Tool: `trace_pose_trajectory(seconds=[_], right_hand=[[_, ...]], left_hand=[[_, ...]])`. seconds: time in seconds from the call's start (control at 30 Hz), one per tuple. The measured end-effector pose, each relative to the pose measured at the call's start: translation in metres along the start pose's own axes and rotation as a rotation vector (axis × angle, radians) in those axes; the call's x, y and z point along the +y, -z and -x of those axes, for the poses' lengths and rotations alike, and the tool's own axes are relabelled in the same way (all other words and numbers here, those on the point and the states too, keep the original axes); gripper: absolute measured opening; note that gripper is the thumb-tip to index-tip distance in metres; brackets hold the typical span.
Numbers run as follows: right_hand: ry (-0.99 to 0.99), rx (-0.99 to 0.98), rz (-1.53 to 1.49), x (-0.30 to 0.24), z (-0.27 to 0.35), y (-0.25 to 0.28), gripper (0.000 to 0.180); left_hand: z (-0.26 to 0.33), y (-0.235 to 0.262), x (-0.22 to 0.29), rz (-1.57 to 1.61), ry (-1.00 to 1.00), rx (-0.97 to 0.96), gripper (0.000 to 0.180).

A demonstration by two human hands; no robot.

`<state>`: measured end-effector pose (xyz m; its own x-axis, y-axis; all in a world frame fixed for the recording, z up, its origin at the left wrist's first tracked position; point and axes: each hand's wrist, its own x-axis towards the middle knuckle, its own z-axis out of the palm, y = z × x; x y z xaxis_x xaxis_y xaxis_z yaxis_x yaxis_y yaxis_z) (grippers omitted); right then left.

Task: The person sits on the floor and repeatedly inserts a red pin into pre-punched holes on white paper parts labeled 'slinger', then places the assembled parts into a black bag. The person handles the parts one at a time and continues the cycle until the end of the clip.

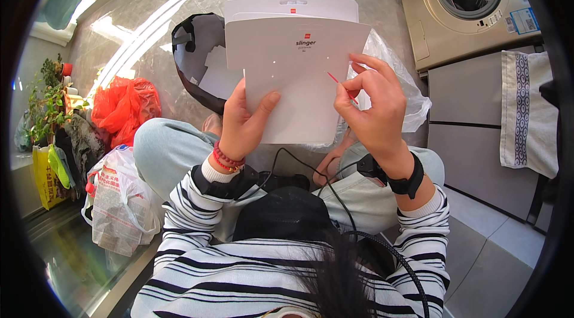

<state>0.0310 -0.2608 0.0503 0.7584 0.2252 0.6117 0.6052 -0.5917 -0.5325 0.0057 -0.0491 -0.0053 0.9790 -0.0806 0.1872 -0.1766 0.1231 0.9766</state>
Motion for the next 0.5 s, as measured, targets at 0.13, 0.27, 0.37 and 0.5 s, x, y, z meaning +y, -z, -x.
trace_pose_trajectory(seconds=[0.13, 0.27, 0.37, 0.5], right_hand=[[0.021, -0.008, 0.018, 0.0002, -0.0008, -0.0005, 0.010], [0.028, -0.005, 0.045, 0.0002, -0.0007, -0.0008, 0.010], [0.036, -0.006, 0.055, -0.0001, -0.0012, -0.0008, 0.010], [0.044, -0.006, 0.056, -0.0010, -0.0016, -0.0002, 0.010]], left_hand=[[0.0002, 0.0001, 0.0008, 0.021, 0.007, -0.007, 0.033], [0.0009, -0.0007, 0.0009, -0.009, -0.016, -0.016, 0.032], [0.0015, -0.0009, 0.0009, -0.014, -0.024, -0.022, 0.031], [0.0017, -0.0001, 0.0012, -0.030, -0.025, -0.022, 0.031]])
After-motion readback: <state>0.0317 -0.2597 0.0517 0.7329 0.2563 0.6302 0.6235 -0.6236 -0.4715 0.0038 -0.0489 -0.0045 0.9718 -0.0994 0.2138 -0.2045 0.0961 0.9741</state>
